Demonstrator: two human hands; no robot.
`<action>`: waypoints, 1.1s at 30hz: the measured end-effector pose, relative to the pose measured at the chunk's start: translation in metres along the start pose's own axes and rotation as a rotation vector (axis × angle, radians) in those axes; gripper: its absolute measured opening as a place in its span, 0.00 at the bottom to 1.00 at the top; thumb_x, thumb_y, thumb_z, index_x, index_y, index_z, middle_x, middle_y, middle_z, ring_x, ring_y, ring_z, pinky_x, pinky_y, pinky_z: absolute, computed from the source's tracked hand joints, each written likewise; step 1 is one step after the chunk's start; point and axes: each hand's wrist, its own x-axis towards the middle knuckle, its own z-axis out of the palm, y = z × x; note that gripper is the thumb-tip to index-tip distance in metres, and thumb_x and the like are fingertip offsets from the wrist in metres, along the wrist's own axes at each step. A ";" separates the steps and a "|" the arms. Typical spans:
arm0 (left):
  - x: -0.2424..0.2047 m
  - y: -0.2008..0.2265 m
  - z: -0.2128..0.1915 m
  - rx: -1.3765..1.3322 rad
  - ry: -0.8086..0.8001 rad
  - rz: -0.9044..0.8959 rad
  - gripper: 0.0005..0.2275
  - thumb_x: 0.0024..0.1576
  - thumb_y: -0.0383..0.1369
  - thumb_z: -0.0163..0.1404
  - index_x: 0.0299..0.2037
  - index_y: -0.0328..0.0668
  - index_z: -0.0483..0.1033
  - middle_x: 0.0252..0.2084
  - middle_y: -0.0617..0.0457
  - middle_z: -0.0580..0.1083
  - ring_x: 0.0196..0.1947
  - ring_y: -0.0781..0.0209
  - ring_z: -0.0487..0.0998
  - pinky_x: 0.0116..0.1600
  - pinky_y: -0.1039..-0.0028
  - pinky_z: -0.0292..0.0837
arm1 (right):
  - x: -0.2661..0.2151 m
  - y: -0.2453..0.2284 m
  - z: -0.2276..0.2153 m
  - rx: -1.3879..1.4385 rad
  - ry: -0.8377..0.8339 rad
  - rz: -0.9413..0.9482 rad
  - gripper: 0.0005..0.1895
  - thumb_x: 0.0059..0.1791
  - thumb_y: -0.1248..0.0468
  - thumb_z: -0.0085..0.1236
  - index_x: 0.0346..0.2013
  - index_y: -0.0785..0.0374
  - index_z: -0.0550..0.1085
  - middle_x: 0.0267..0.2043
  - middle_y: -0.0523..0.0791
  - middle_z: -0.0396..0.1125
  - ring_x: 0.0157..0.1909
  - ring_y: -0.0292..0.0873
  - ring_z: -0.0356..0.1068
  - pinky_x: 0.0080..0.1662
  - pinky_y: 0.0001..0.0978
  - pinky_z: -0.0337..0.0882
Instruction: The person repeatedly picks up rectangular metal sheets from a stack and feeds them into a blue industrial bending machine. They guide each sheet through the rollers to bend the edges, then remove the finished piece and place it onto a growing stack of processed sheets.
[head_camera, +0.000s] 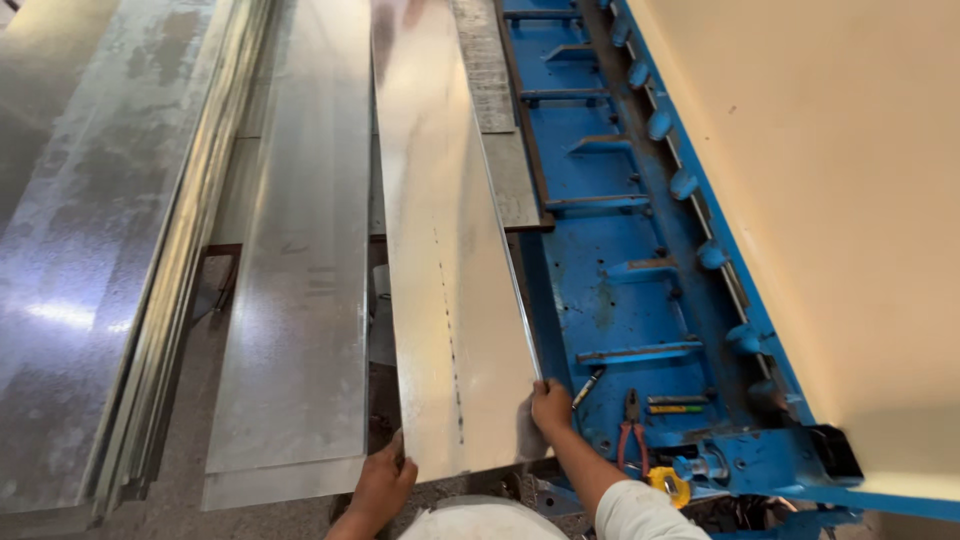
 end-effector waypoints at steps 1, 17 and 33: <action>-0.004 0.026 0.002 -0.044 -0.049 -0.121 0.27 0.58 0.30 0.48 0.70 0.42 0.63 0.31 0.45 0.79 0.27 0.55 0.74 0.38 0.67 0.71 | 0.009 0.002 -0.006 0.034 0.021 0.011 0.16 0.51 0.55 0.57 0.37 0.68 0.79 0.37 0.59 0.75 0.42 0.63 0.74 0.45 0.51 0.73; -0.053 0.208 0.089 -0.066 0.026 0.553 0.21 0.53 0.30 0.56 0.56 0.27 0.71 0.34 0.41 0.81 0.32 0.54 0.85 0.39 0.66 0.81 | 0.038 0.028 -0.008 -0.318 -0.284 -0.131 0.17 0.44 0.56 0.65 0.41 0.64 0.82 0.44 0.55 0.76 0.47 0.55 0.76 0.50 0.42 0.74; 0.074 0.125 0.204 0.589 0.345 0.558 0.43 0.63 0.61 0.49 0.75 0.35 0.45 0.76 0.33 0.47 0.75 0.35 0.48 0.72 0.45 0.46 | 0.104 -0.015 -0.207 0.561 -0.535 0.219 0.34 0.56 0.49 0.70 0.45 0.86 0.72 0.29 0.52 0.61 0.31 0.51 0.58 0.35 0.51 0.61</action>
